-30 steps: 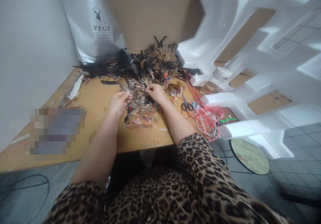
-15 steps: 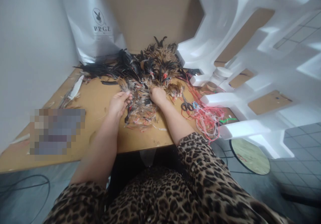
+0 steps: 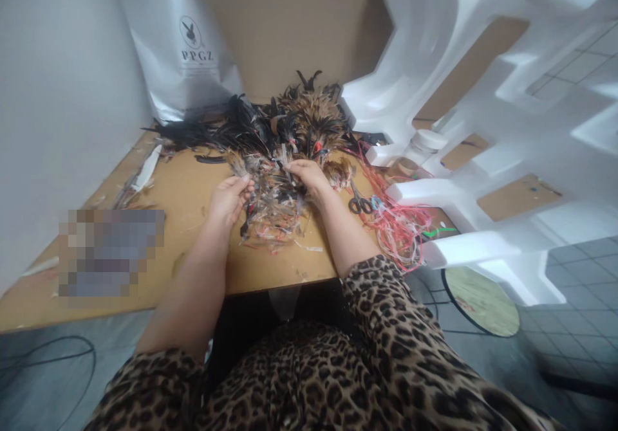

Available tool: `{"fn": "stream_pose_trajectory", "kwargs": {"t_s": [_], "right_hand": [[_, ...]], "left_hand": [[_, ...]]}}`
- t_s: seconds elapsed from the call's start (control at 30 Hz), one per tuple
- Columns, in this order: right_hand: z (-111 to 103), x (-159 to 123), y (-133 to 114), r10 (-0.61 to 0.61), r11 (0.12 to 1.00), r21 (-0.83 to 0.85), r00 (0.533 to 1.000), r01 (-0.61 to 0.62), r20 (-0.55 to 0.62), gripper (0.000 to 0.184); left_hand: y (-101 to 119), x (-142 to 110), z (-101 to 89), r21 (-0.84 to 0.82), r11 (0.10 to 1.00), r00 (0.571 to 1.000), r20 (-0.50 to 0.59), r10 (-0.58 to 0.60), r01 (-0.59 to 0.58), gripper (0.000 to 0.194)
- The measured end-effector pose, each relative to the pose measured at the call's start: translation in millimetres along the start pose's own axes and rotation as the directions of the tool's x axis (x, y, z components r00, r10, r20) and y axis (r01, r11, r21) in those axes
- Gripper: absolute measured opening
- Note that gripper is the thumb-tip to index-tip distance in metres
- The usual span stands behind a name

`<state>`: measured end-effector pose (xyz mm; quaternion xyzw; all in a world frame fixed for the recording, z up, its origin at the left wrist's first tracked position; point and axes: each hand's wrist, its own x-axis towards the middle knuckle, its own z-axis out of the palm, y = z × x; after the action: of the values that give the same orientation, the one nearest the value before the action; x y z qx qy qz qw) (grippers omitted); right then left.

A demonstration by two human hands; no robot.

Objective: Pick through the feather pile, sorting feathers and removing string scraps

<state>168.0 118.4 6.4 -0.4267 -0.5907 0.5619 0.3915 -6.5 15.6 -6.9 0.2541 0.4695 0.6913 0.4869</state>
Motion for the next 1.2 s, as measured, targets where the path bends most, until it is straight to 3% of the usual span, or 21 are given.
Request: {"fn": "stream_pose_trajectory", "kwargs": {"t_s": [0.13, 0.23, 0.43, 0.53, 0.67, 0.73, 0.87, 1.03, 1.2], "right_hand": [[-3, -7, -15, 0.035, 0.945, 0.321, 0.996, -0.059, 0.079, 0.025], [-6, -10, -22, -0.009, 0.896, 0.442, 0.994, -0.04, 0.107, 0.024], [-9, -7, -19, 0.011, 0.923, 0.382, 0.998, -0.037, 0.068, 0.02], [-11, -7, -18, -0.013, 0.95, 0.31, 0.989, -0.033, 0.148, 0.02], [-12, -11, -19, 0.046, 0.968, 0.219, 0.945, -0.122, 0.323, 0.023], [-11, -12, -19, 0.068, 0.969, 0.202, 0.938, -0.144, 0.34, 0.022], [-10, -11, -17, 0.075, 0.953, 0.256, 0.943, -0.164, 0.323, 0.016], [-11, -11, -19, 0.024, 0.899, 0.373, 0.877, -0.228, 0.48, 0.013], [-18, -10, -23, 0.035, 0.922, 0.346, 0.926, -0.176, 0.377, 0.013]], "left_hand": [[0, 0, 0.0, -0.019, 1.0, 1.0, 0.0, 0.001, -0.001, 0.012], [1, 1, -1.3, -0.051, 0.999, 1.0, 0.009, 0.012, -0.012, 0.012], [2, 1, -3.8, -0.065, 0.997, 0.999, 0.009, 0.031, -0.03, 0.013], [2, 2, -4.4, -0.066, 0.997, 0.999, 0.003, 0.041, -0.041, 0.013], [1, 3, -5.3, -0.068, 0.996, 0.999, -0.001, 0.051, -0.05, 0.014], [1, 4, -5.6, -0.065, 0.997, 0.999, -0.01, 0.051, -0.051, 0.015], [1, 4, -5.8, -0.059, 0.997, 0.999, -0.005, 0.051, -0.051, 0.014], [0, 2, -4.6, -0.047, 0.997, 0.997, 0.046, 0.055, -0.053, 0.012], [2, 1, -3.9, -0.071, 0.996, 0.998, 0.039, 0.05, -0.047, 0.01]]}}
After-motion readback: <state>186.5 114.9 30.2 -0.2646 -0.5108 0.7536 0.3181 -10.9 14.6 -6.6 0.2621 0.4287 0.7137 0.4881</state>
